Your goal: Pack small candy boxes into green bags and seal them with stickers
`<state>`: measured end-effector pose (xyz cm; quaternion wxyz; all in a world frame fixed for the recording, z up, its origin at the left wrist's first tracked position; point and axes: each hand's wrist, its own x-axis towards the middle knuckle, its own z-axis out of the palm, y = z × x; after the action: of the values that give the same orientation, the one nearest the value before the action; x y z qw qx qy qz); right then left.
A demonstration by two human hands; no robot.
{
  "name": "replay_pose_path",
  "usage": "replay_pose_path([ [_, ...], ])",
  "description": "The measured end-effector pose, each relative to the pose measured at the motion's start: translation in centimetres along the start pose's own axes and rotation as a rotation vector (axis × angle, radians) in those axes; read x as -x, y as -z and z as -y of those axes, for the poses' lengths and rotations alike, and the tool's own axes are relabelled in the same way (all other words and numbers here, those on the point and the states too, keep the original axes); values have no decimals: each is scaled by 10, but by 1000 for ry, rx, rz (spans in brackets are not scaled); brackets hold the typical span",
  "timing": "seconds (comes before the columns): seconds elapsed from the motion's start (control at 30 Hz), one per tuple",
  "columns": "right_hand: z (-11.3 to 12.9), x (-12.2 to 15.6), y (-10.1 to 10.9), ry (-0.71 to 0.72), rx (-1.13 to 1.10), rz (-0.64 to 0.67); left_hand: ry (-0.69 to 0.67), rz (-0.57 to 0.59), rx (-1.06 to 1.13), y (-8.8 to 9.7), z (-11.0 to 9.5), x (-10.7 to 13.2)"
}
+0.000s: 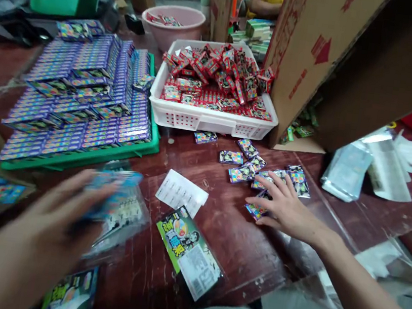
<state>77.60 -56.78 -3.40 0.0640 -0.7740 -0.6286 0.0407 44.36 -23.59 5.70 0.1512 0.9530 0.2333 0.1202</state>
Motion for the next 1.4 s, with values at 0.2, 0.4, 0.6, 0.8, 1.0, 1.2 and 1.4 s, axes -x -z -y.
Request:
replay_pose_path([
  [0.2, 22, 48, -21, -316, -90, -189, -290, 294, -182, -147, -166, -55],
  [0.4, 43, 60, -45, -523, -202, -308, -519, 231, -338, -162, -189, -91],
  [0.6, 29, 45, -41, -464, -328, -226, -824, 473, -309, -165, -198, -135],
  [0.8, 16, 89, -40, -422, -862, -445, -706, 373, -68, -174, -222, -110],
  [1.0, 8, 124, -36, -309, -807, -252, -565, 456, 16, -207, -230, -63],
  [1.2, 4, 111, -16, -254, -515, -105, -526, 503, 82, -206, -216, -52],
  [1.4, 5, 111, -27, -256, -668, -271, -527, 483, 79, -207, -216, -45],
])
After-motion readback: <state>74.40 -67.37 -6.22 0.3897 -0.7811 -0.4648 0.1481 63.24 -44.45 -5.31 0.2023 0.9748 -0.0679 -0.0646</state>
